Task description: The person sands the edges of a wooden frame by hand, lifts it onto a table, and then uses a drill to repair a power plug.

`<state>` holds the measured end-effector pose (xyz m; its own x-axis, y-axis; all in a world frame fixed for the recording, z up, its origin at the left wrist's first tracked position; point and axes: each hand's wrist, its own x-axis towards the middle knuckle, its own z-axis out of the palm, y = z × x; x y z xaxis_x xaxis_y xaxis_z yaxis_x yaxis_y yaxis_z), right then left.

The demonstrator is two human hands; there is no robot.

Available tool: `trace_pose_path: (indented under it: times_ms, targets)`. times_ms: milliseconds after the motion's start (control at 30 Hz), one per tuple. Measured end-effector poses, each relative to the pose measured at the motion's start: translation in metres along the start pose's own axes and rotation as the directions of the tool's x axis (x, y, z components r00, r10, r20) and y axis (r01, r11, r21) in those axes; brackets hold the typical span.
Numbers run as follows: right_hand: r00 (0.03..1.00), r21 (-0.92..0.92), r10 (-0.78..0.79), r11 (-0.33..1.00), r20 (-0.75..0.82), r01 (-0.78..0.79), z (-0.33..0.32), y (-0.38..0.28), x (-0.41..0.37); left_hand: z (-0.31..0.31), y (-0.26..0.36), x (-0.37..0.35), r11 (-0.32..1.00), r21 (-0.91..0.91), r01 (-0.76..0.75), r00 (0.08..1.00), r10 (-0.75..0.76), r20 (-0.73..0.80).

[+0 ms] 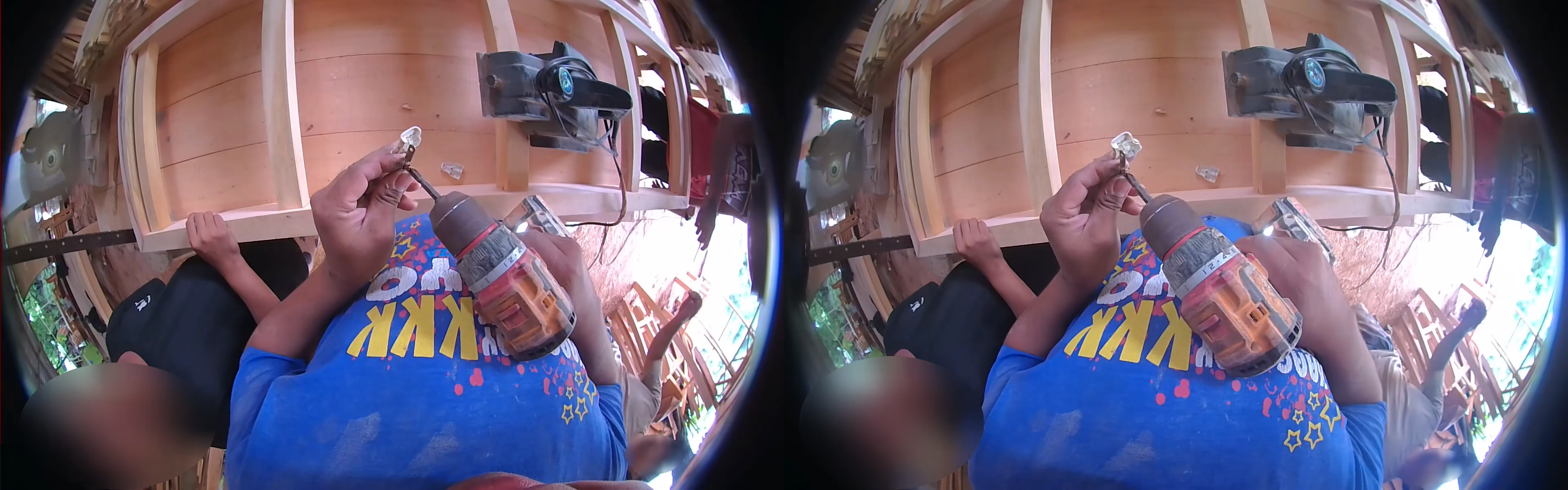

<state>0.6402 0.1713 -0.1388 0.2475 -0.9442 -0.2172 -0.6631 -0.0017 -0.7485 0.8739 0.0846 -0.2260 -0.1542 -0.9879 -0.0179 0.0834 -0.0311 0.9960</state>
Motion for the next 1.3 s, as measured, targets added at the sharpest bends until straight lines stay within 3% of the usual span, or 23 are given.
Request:
trace_pose_path:
  times_ms: [300,1100,1300]
  targets:
    - [0.991,0.092,0.131,0.987,-0.012,-0.129,0.0004,-0.0051,-0.0004,-0.0012,-0.0020,-0.0008,1.000,-0.018,-0.007,1.000,0.007,-0.006]
    - [0.996,0.068,0.089,0.994,0.015,-0.089,0.0034,0.0001,-0.0007,-0.0036,-0.0061,-0.0023,0.998,-0.061,0.020,1.000,-0.019,0.008]
    - [0.989,0.054,0.148,0.988,-0.007,-0.148,0.0032,-0.0052,-0.0010,-0.0051,-0.0094,-0.0023,0.997,-0.071,0.012,1.000,-0.011,0.019]
